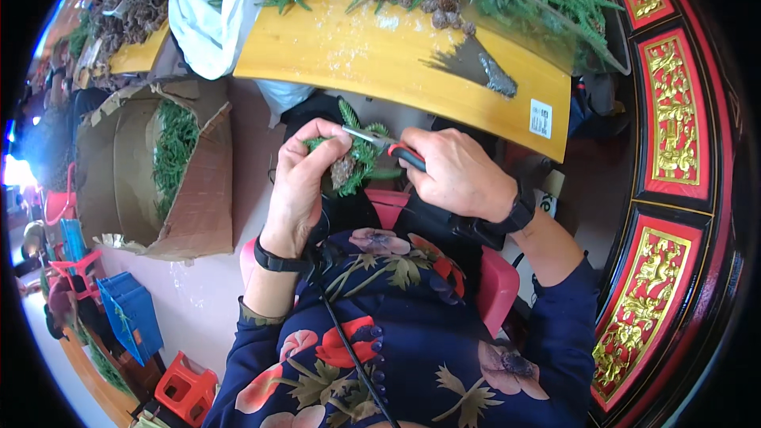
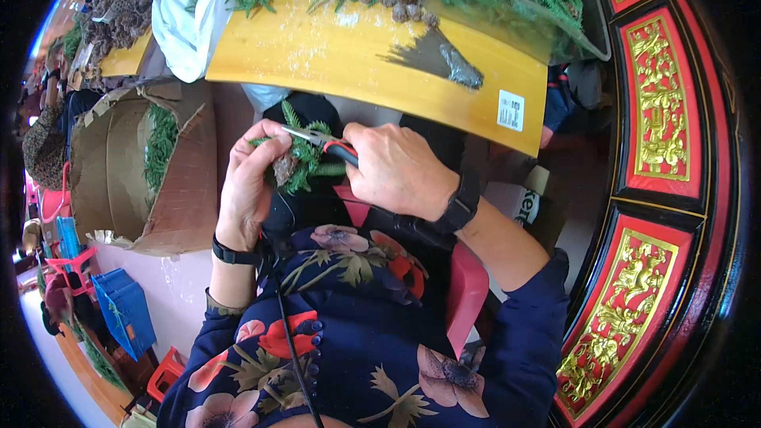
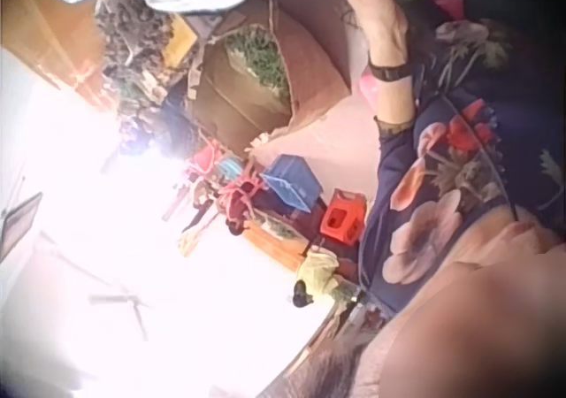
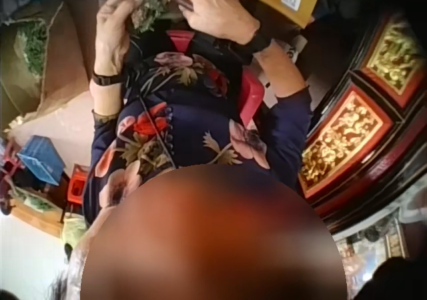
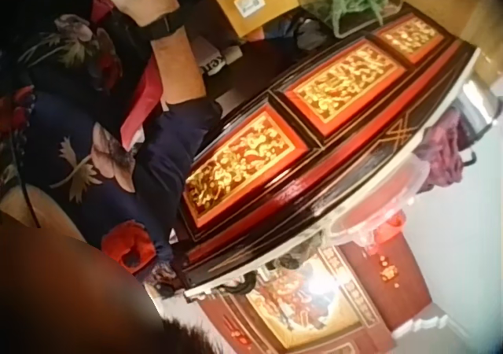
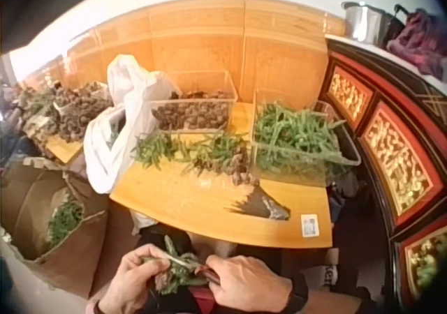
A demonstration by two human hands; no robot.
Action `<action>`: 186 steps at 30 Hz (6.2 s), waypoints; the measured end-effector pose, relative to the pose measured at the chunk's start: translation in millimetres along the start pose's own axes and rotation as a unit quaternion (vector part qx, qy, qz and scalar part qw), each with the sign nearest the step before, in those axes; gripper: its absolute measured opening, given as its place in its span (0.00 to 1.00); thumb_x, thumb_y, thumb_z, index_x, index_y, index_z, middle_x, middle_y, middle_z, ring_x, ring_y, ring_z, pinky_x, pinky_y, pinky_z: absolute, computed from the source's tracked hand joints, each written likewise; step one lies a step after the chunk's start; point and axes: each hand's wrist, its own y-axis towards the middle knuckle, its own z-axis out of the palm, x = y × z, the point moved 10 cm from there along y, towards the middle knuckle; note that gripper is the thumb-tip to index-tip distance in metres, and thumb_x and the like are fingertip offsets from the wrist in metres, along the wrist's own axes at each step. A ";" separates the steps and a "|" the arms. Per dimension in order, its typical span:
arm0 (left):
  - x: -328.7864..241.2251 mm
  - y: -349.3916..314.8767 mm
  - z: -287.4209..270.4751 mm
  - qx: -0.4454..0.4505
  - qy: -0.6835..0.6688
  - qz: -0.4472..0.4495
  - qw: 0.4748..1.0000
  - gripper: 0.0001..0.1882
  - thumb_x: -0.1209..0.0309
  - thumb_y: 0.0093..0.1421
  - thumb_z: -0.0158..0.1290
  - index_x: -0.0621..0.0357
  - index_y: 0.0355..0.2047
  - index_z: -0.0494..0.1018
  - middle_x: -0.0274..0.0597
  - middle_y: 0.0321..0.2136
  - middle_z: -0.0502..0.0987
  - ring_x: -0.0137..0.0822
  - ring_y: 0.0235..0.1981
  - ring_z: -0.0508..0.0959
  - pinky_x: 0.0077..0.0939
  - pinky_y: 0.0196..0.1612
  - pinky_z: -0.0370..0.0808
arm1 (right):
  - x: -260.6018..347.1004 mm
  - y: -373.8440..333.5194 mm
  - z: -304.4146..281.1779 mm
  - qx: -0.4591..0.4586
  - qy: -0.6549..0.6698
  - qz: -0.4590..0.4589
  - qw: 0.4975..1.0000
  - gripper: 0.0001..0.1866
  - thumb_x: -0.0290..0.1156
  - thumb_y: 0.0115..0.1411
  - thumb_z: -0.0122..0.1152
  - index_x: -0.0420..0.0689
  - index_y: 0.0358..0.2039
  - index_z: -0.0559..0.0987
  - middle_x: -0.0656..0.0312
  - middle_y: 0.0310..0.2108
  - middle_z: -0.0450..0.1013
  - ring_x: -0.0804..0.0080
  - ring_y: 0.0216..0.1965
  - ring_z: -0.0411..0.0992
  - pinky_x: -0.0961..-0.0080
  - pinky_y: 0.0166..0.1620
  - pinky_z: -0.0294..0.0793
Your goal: Manually preparing and assembling green foliage and decorative pods for decorations.
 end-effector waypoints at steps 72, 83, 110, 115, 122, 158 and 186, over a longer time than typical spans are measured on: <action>-42.3 -33.1 -65.3 -0.088 0.209 0.252 0.941 0.06 0.72 0.60 0.56 0.63 0.34 0.74 0.37 0.21 0.72 0.25 0.23 0.72 0.21 0.27 0.69 | -132.4 -79.8 -118.3 -0.398 -0.350 0.260 0.807 0.25 0.49 0.63 0.52 0.41 0.49 0.73 0.48 0.43 0.70 0.50 0.46 0.68 0.55 0.46 0.68; -43.1 -36.4 -90.9 -0.139 0.201 0.120 0.962 0.04 0.73 0.60 0.55 0.60 0.33 0.75 0.31 0.11 0.63 0.18 0.15 0.63 0.19 0.19 0.62 | -56.6 -27.6 -36.7 -0.239 0.015 0.153 0.959 0.10 0.30 0.63 0.56 0.34 0.32 0.76 0.62 0.24 0.72 0.77 0.25 0.68 0.82 0.30 0.67; -91.7 -69.7 -137.2 -0.284 0.176 0.200 0.921 0.07 0.73 0.58 0.58 0.60 0.35 0.72 0.25 0.14 0.60 0.17 0.16 0.60 0.18 0.19 0.57 | 126.9 137.5 68.9 0.020 0.045 -0.122 0.991 0.10 0.28 0.59 0.62 0.40 0.22 0.74 0.57 0.12 0.66 0.71 0.13 0.67 0.75 0.18 0.61; -86.7 -56.4 -125.6 -0.261 0.213 0.185 0.923 0.11 0.76 0.57 0.58 0.57 0.40 0.71 0.21 0.17 0.61 0.16 0.19 0.59 0.13 0.23 0.57 | 74.6 96.1 36.8 -0.084 0.102 -0.074 0.988 0.10 0.29 0.59 0.61 0.41 0.22 0.74 0.54 0.13 0.64 0.65 0.13 0.66 0.72 0.19 0.62; -104.6 31.3 -34.2 -0.073 0.380 0.159 0.908 0.11 0.75 0.56 0.57 0.60 0.40 0.72 0.27 0.18 0.65 0.19 0.20 0.64 0.15 0.24 0.61 | -3.1 36.6 15.5 -0.169 0.137 -0.003 0.976 0.11 0.29 0.59 0.61 0.38 0.23 0.74 0.58 0.12 0.61 0.74 0.13 0.59 0.76 0.19 0.58; 10.9 144.0 168.1 0.255 0.698 0.411 0.528 0.04 0.71 0.53 0.49 0.55 0.29 0.68 0.40 0.27 0.70 0.40 0.30 0.76 0.33 0.35 0.69 | -110.3 -19.7 -63.7 -0.374 0.164 0.107 0.907 0.08 0.27 0.60 0.61 0.37 0.27 0.74 0.65 0.13 0.61 0.83 0.16 0.58 0.80 0.21 0.59; -22.3 121.0 173.2 0.231 0.711 0.415 0.519 0.04 0.74 0.52 0.49 0.55 0.30 0.67 0.38 0.26 0.70 0.38 0.32 0.76 0.32 0.35 0.68 | -99.6 -8.0 -103.5 -0.477 -0.027 -0.005 0.879 0.04 0.23 0.54 0.63 0.40 0.31 0.78 0.59 0.20 0.70 0.66 0.26 0.70 0.73 0.30 0.68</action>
